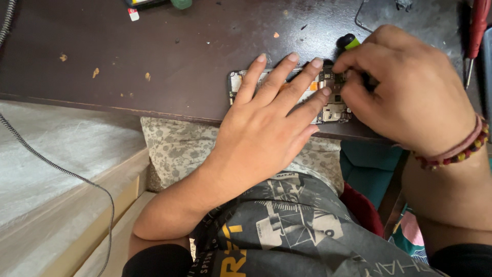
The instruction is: The person works on a disassembled smartphone lying on a desk, holding the chassis steady with one hand while using a green-handled screwdriver with the other to unscrew and pry at internal components. They reposition the phone, lift its mid-frame, and continue prying near the battery and board area.
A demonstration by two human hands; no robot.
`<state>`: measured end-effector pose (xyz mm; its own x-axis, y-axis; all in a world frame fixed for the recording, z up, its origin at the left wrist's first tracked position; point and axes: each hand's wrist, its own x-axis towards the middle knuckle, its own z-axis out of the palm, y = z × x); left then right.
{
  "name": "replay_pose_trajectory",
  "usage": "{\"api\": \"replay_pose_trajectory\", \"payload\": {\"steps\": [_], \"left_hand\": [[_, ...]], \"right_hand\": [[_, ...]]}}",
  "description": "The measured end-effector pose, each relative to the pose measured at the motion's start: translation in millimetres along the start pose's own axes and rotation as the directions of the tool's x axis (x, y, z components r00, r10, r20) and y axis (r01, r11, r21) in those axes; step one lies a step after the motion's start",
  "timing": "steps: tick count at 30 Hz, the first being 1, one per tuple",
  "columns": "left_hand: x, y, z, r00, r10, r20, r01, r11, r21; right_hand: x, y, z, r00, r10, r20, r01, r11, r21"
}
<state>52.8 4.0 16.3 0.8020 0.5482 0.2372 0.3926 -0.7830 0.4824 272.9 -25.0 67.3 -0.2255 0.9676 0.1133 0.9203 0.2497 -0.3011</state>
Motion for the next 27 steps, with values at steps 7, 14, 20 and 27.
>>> {"api": "replay_pose_trajectory", "payload": {"steps": [7, 14, 20, 27], "left_hand": [[-0.2, 0.1, -1.3, 1.000, -0.004, 0.002, 0.004, 1.000, 0.002], [-0.1, -0.3, -0.8, 1.000, -0.004, 0.006, 0.004, 1.000, 0.009], [0.4, 0.1, 0.4, 1.000, -0.006, -0.003, 0.006, 1.000, 0.005], [-0.6, -0.3, 0.3, 1.000, -0.006, -0.014, 0.006, 1.000, -0.001]], "right_hand": [[10.6, 2.3, 0.0, 0.997, 0.013, 0.082, -0.009, 0.999, -0.038], [8.2, 3.6, -2.6, 0.998, -0.005, 0.057, 0.005, 1.000, -0.014], [3.5, 4.0, -5.9, 0.999, -0.004, 0.037, 0.002, 0.999, 0.040], [8.9, 4.6, 1.0, 0.993, 0.053, 0.110, -0.050, 0.998, -0.025]]}}
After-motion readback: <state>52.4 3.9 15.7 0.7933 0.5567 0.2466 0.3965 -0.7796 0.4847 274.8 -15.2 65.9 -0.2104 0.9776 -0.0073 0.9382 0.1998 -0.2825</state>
